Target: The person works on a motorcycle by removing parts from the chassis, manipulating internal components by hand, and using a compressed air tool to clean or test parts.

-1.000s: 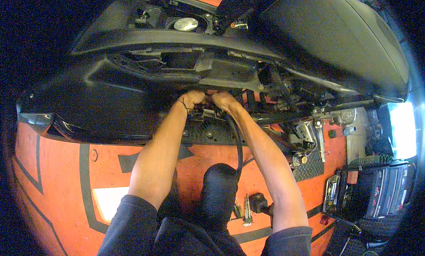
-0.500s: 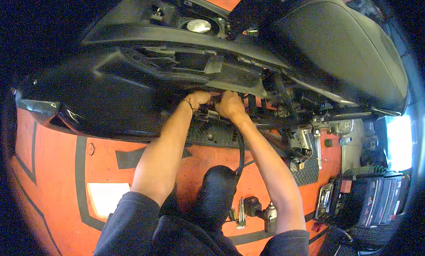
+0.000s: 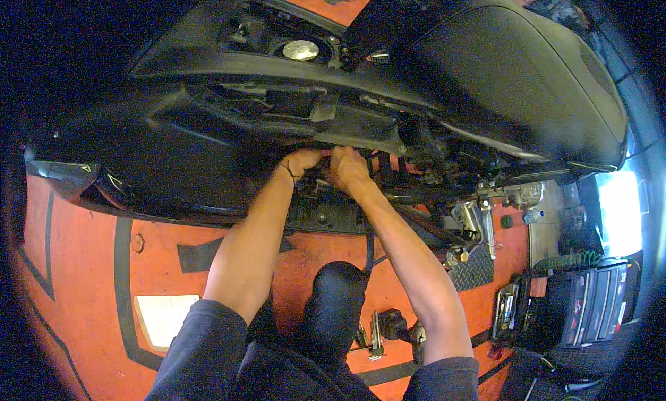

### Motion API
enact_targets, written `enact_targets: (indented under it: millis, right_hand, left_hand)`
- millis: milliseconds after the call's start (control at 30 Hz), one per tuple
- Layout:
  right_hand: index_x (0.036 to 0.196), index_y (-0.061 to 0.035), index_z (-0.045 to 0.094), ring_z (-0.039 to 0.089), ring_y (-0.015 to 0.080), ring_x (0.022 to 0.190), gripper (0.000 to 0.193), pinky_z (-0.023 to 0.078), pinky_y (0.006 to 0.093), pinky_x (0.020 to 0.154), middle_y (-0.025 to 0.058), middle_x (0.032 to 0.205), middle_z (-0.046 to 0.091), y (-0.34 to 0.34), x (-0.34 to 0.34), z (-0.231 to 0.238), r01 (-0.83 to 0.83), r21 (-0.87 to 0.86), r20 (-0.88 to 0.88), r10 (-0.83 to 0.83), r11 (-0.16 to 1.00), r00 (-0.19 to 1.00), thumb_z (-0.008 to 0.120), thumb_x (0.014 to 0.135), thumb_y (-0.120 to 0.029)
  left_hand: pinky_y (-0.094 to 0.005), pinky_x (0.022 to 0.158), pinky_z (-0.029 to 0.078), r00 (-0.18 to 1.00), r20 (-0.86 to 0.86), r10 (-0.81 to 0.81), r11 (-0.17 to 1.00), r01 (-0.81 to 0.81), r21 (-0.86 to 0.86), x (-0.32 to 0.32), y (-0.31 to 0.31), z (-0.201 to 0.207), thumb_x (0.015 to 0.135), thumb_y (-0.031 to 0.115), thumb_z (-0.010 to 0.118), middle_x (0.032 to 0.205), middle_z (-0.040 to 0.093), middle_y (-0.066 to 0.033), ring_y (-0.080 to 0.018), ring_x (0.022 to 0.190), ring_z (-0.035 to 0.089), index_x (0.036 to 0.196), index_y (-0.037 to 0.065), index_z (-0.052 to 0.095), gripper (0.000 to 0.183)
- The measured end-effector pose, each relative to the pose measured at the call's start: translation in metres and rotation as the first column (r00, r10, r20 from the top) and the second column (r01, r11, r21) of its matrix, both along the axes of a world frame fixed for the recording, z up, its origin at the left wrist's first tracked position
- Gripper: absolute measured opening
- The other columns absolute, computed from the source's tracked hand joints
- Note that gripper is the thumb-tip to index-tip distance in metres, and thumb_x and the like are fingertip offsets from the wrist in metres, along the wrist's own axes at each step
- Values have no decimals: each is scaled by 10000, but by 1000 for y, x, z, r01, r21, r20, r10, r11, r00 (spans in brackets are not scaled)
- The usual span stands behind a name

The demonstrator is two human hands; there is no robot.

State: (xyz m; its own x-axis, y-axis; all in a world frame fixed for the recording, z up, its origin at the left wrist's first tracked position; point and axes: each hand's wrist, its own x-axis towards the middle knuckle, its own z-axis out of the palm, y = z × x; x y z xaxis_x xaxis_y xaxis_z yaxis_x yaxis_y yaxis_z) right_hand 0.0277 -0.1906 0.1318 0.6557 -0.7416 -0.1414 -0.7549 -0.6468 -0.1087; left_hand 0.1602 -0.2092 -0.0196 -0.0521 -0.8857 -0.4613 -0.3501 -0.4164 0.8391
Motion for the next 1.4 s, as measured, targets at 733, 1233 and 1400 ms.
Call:
enact_targets:
  millis: [733,1233,1400]
  right_hand:
    - [922,72,622,618,418,902,414,510,462,768,279,948,618,0,-22,-4,64,-19,38,-63,998,997,730,749,-289]
    - [1174,113,541,537,308,1160,674,454,363,898,335,1197,533,-2,1,-7,323,411,3,-356,853,935,623,792,-437]
    - [1210,70,548,565,248,1067,562,441,334,871,178,1208,592,-19,1,-48,351,618,-25,-429,703,903,574,870,-377]
  left_hand:
    - [-356,924,405,938,-338,77,997,-67,40,-21,-14,-20,904,88,365,1280,540,-93,-202,1043,506,1292,187,551,442]
    - [-321,847,435,973,-232,-9,998,-7,-65,24,-6,-58,889,106,428,1131,622,-96,-184,949,552,1315,125,512,435]
    - [-245,888,389,799,-581,152,986,-85,141,13,-15,-75,868,27,374,1136,635,10,-83,1029,531,1312,140,525,482]
